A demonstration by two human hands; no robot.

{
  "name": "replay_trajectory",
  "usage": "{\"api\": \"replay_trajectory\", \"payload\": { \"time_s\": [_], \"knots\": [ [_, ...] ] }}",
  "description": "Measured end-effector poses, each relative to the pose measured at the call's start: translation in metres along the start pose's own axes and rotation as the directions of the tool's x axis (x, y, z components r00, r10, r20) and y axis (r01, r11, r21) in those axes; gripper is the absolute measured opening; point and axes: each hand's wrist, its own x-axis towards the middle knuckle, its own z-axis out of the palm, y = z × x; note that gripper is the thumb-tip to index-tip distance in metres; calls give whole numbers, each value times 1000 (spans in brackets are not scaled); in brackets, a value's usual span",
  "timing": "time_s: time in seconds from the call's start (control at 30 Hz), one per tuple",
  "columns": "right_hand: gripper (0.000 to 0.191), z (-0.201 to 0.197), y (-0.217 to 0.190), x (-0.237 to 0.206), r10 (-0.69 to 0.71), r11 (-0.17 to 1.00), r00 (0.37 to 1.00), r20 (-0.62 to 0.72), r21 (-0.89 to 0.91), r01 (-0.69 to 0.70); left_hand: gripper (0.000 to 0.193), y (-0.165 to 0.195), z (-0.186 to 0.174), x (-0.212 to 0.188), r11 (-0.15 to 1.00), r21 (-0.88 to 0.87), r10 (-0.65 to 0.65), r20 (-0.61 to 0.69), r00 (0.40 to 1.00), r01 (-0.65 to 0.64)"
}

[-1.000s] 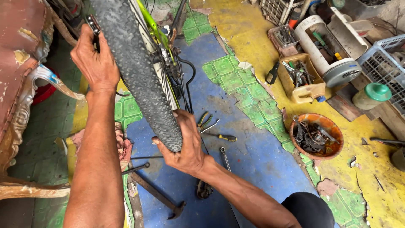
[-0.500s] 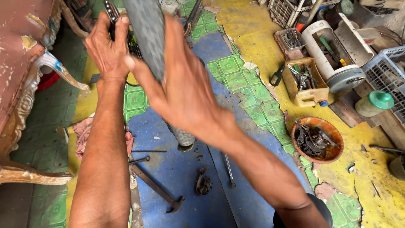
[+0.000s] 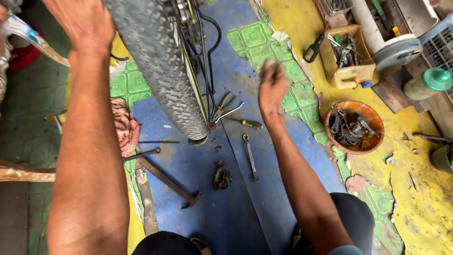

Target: The person adjusts the rear derailleur and chain on a bicycle using a wrench and hands. They rotate the rear wheel, reposition the derailleur, and tighten components while the bike is upside down.

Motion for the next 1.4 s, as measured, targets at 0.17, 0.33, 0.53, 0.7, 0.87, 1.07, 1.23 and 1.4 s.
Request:
{"api": "replay_trajectory", "payload": {
  "time_s": [0.17,0.33,0.53,0.7,0.87,1.07,1.23,1.4],
  "knots": [
    [36,-33,114,-106,455,660,638,621,-716,226,29,8,2,19,998,34,64,-97,993,-61],
    [33,-40,112,-165,605,594,558,568,-789,159,28,34,-15,33,963,-254,69,-74,995,-86],
    [29,-11,83,-122,261,813,897,357,-582,-5,35,45,-22,33,947,-311,61,-70,996,-80],
    [35,11,9,-39,-4,979,982,187,-200,42,42,42,-21,32,945,-318,54,-73,996,-75],
    [43,11,-103,11,-2,983,930,367,170,-65,46,42,-21,32,952,-303,34,-62,997,-52],
    [41,17,-168,10,-9,995,879,477,94,-41,49,43,-21,33,960,-279,0,-56,998,-15],
    [34,0,-201,30,13,992,784,620,-109,70,49,43,-21,33,956,-293,13,-67,998,-32],
    [26,-15,-238,49,38,914,676,736,-300,275,50,44,-21,34,958,-285,7,-65,998,-25]
  ]
}}
